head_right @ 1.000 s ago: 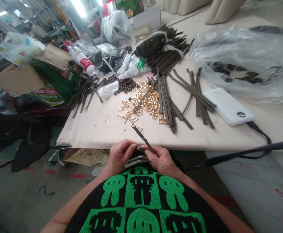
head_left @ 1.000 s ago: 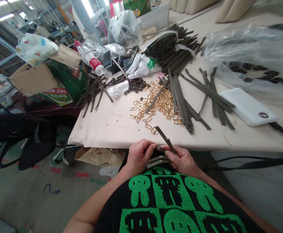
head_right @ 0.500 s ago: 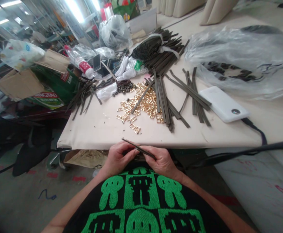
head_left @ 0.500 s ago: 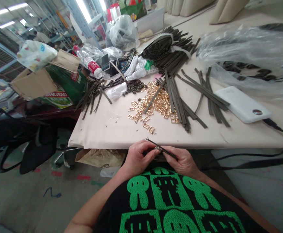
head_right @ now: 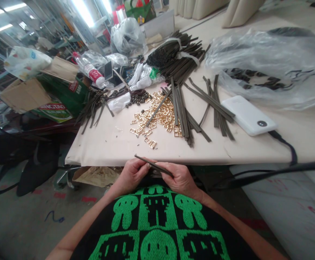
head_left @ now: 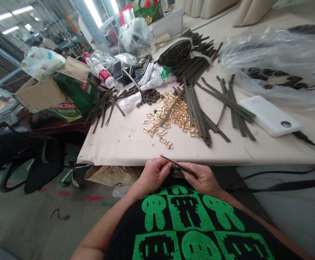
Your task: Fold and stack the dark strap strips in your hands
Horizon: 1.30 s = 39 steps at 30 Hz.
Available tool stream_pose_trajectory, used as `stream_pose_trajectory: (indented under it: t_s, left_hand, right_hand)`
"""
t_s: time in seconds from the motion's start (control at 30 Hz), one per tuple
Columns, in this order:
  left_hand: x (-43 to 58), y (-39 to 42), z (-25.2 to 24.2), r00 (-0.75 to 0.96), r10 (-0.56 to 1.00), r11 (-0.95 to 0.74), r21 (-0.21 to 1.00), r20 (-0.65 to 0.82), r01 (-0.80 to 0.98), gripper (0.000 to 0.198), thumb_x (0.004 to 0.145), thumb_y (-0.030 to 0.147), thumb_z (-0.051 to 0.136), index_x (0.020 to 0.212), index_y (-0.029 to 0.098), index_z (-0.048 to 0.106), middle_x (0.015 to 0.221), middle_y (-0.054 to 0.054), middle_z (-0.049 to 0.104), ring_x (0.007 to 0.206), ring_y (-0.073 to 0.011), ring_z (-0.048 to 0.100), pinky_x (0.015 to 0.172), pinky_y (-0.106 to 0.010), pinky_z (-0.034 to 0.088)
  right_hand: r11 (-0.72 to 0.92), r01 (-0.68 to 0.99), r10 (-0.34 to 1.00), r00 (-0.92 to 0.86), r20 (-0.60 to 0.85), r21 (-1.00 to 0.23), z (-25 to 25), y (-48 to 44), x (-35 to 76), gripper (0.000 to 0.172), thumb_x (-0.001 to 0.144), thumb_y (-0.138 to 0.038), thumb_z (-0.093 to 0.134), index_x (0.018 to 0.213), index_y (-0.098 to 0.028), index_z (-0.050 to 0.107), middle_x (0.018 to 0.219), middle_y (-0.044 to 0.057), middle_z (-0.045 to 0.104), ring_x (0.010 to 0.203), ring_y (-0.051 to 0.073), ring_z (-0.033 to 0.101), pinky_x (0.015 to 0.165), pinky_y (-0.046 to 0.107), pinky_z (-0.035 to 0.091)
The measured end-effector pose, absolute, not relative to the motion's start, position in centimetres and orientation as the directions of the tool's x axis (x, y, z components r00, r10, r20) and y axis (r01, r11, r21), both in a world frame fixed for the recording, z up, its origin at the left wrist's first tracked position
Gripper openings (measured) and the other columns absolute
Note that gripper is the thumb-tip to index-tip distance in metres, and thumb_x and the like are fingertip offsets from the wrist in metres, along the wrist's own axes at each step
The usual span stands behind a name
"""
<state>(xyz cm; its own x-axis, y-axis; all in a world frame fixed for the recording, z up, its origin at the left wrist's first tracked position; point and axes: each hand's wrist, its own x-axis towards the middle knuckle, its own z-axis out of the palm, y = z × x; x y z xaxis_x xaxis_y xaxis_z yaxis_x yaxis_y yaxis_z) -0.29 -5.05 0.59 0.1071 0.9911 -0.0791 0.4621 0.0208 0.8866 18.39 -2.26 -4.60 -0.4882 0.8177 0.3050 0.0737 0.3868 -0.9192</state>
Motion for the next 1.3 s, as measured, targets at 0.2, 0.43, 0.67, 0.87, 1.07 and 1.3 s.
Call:
stream_pose_trajectory:
  t_s: [0.2, 0.43, 0.67, 0.87, 1.07, 1.3]
  left_hand:
    - [-0.4, -5.0, 0.0, 0.143, 0.989, -0.127, 0.764, 0.047, 0.632, 0.018, 0.087, 0.022, 0.051, 0.08, 0.021, 0.067, 0.072, -0.005, 0.068, 0.067, -0.0167, 0.058, 0.066, -0.028, 0.046]
    - [0.1, -4.8, -1.4, 0.117, 0.99, -0.139, 0.735, 0.082, 0.664, 0.013, 0.082, 0.016, 0.051, 0.08, 0.023, 0.062, 0.074, -0.004, 0.066, 0.071, -0.0182, 0.06, 0.067, -0.028, 0.045]
    - [-1.7, -4.9, -1.8, -0.114, 0.994, 0.057, 0.83, 0.007, 0.554, 0.025, 0.09, 0.031, 0.05, 0.071, 0.019, 0.06, 0.064, -0.001, 0.061, 0.063, -0.0145, 0.055, 0.063, -0.026, 0.042]
    - [-1.7, -4.9, 0.6, -0.123, 0.973, 0.203, 0.978, -0.195, 0.053, 0.039, 0.089, 0.052, 0.05, 0.101, 0.017, 0.063, 0.087, -0.005, 0.068, 0.068, -0.0133, 0.06, 0.062, -0.025, 0.048]
    - [-0.8, -5.1, 0.5, 0.011, 0.962, 0.273, 0.957, -0.273, -0.095, 0.021, 0.083, 0.034, 0.068, 0.094, 0.017, 0.064, 0.082, -0.002, 0.068, 0.067, -0.0092, 0.058, 0.066, -0.021, 0.047]
    - [-0.7, -5.6, 0.1, -0.036, 0.98, 0.187, 0.968, -0.195, -0.167, 0.016, 0.085, 0.031, 0.065, 0.082, 0.017, 0.058, 0.071, 0.002, 0.063, 0.061, -0.009, 0.06, 0.061, -0.022, 0.048]
  right_hand:
    - [0.342, 0.107, 0.841, -0.478, 0.253, -0.934, -4.6, -2.3, 18.4, 0.028, 0.088, -0.022, 0.053, 0.106, -0.022, 0.075, 0.099, 0.005, 0.078, 0.086, 0.022, 0.073, 0.08, 0.033, 0.059]
    - [0.324, 0.085, 0.833, -0.497, 0.242, -0.942, -4.8, -2.4, 18.4, 0.028, 0.09, -0.026, 0.053, 0.107, -0.022, 0.075, 0.098, 0.006, 0.078, 0.083, 0.023, 0.073, 0.078, 0.032, 0.058]
    - [0.185, 0.053, 0.859, -0.494, 0.135, -0.981, -5.0, -2.8, 18.5, 0.031, 0.093, -0.038, 0.053, 0.103, -0.02, 0.075, 0.066, 0.003, 0.069, 0.056, 0.017, 0.061, 0.053, 0.027, 0.049]
    - [-0.205, -0.022, 0.785, -0.6, -0.151, -0.979, -5.6, -2.5, 18.2, 0.049, 0.09, -0.055, 0.054, 0.106, -0.012, 0.07, 0.046, -0.006, 0.04, 0.039, 0.009, 0.033, 0.037, 0.021, 0.024]
    - [-0.336, -0.056, 0.697, -0.686, -0.208, -0.94, -5.4, -2.3, 17.9, 0.052, 0.088, -0.059, 0.056, 0.108, -0.012, 0.066, 0.05, -0.007, 0.041, 0.043, 0.008, 0.035, 0.039, 0.019, 0.023]
    - [-0.39, 0.0, 0.563, -0.791, -0.239, -0.921, -5.5, -2.4, 17.7, 0.059, 0.089, -0.069, 0.044, 0.094, -0.013, 0.063, 0.053, -0.005, 0.044, 0.042, 0.007, 0.033, 0.039, 0.019, 0.023]
